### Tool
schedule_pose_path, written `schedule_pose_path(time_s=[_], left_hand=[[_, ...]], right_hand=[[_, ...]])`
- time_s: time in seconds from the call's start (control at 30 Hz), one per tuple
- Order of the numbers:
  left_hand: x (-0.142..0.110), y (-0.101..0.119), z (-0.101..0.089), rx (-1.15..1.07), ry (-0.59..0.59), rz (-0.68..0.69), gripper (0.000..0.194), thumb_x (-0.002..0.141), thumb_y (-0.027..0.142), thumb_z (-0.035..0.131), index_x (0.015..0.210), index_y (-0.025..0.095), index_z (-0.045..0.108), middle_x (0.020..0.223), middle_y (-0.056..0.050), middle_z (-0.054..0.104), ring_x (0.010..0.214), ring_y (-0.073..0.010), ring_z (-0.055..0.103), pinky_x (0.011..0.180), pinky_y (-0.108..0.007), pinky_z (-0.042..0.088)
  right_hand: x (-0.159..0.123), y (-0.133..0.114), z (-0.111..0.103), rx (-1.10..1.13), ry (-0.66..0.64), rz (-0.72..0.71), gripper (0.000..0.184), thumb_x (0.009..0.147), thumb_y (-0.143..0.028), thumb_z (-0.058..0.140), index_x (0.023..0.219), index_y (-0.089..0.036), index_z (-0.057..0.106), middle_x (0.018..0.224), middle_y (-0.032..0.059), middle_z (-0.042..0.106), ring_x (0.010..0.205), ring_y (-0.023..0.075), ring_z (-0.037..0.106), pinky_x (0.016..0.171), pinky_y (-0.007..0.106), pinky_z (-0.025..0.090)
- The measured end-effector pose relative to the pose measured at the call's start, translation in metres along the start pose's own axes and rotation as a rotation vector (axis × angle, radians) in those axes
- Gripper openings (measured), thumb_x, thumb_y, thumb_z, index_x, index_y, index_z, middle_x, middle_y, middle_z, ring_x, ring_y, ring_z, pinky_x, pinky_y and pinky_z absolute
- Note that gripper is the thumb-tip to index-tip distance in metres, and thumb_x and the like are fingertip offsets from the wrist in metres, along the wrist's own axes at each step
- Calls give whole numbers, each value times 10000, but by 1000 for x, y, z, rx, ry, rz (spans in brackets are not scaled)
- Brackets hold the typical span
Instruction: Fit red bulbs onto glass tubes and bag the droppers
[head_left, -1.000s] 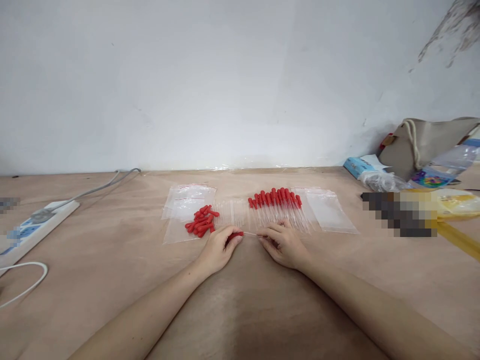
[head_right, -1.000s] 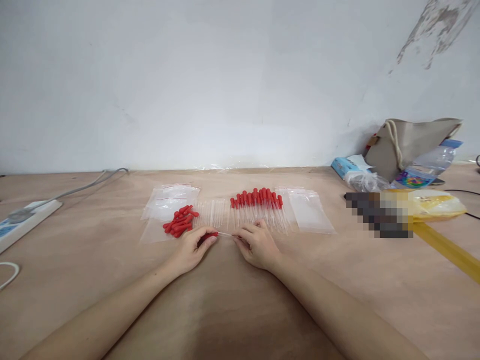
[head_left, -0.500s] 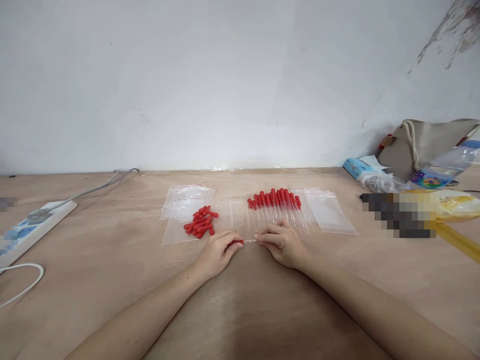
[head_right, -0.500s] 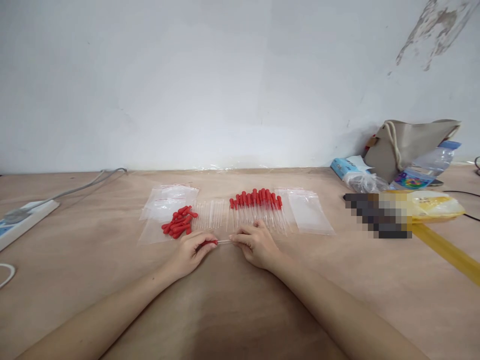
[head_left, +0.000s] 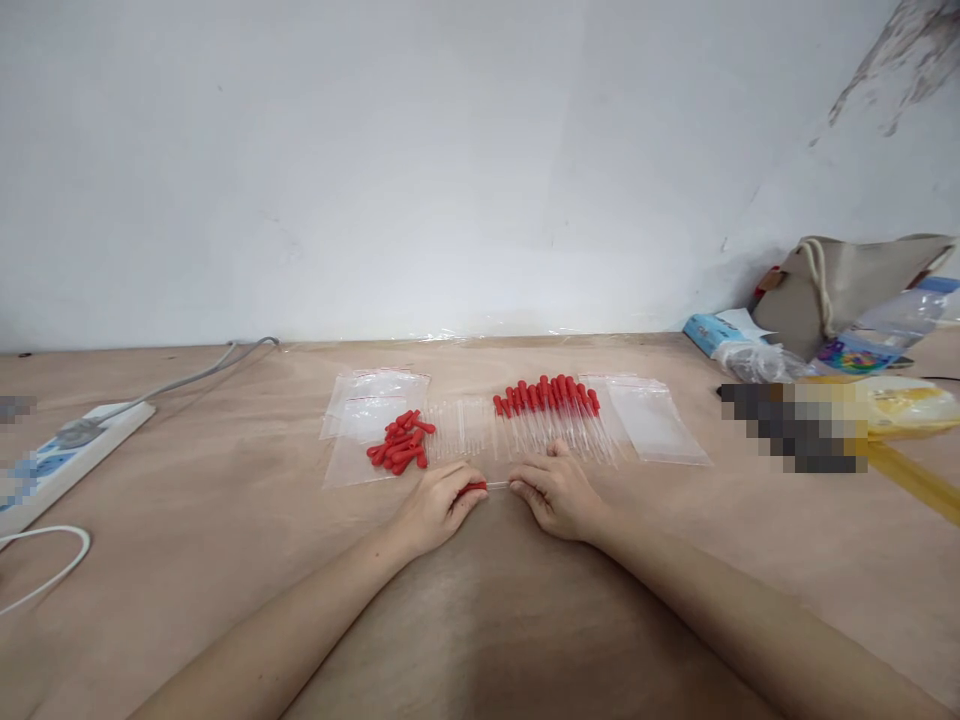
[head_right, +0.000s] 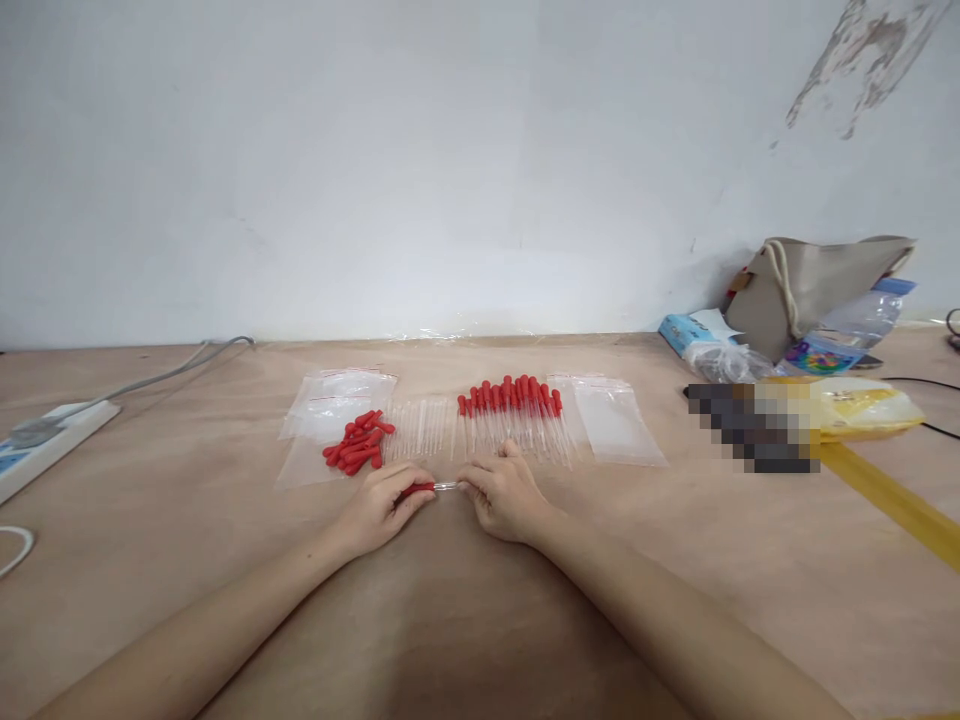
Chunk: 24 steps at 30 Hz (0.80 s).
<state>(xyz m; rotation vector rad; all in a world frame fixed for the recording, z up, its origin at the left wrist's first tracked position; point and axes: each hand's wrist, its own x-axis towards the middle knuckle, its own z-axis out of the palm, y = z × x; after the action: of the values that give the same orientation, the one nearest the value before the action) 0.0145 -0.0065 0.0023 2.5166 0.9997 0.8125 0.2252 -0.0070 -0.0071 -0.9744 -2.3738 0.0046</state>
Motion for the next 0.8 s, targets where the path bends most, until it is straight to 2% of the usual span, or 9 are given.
schedule_pose_path(time_s=[0.2,0.3,0.43,0.5,0.6,0.7,0.8], left_hand=[[0,0,-1,26,-32,23,184,883,258,410,848,157,559,774,-40,578,723,-137,525,651,-242,414],[2,-4,-3,74,-34,55,190,887,266,397,865,176,563,820,-48,590,778,-154,536,696,-263,420],[4,-13,-8,235,76,73,182,872,275,424,963,198,561,914,-59,610,873,-192,527,792,-329,392],[4,-17,-12,320,197,21,225,846,292,469,1038,201,542,995,-73,597,945,-218,504,839,-363,365],[4,-24,-17,413,377,-130,280,810,316,510,1068,209,534,1052,-87,573,1009,-251,469,862,-394,336],[4,-30,-23,492,417,-251,272,789,330,525,1036,218,553,1038,-89,577,992,-273,465,840,-411,324],[7,-34,-34,551,416,-318,272,775,343,539,1013,216,565,1030,-89,578,985,-283,464,823,-418,316]], right_hand=[[1,-3,4,42,-44,38,223,863,-181,372,807,-167,587,720,15,619,627,108,490,668,290,224],[5,-8,0,30,-86,34,223,862,-186,386,794,-171,597,719,17,628,639,107,505,669,285,231],[15,-16,-16,-122,-108,64,205,828,-217,452,717,-179,620,718,39,640,715,148,533,674,299,247],[21,-16,-24,-161,-88,158,204,802,-229,485,664,-179,627,705,46,642,719,164,542,662,297,267],[33,-5,-29,-25,-65,432,229,790,-273,490,638,-187,637,643,26,639,632,147,554,597,261,306],[48,10,-22,71,-21,663,243,777,-312,488,627,-192,636,632,17,643,608,148,565,566,245,323],[64,18,-7,-51,2,756,273,764,-338,486,569,-192,610,613,25,638,626,166,572,621,272,320]])
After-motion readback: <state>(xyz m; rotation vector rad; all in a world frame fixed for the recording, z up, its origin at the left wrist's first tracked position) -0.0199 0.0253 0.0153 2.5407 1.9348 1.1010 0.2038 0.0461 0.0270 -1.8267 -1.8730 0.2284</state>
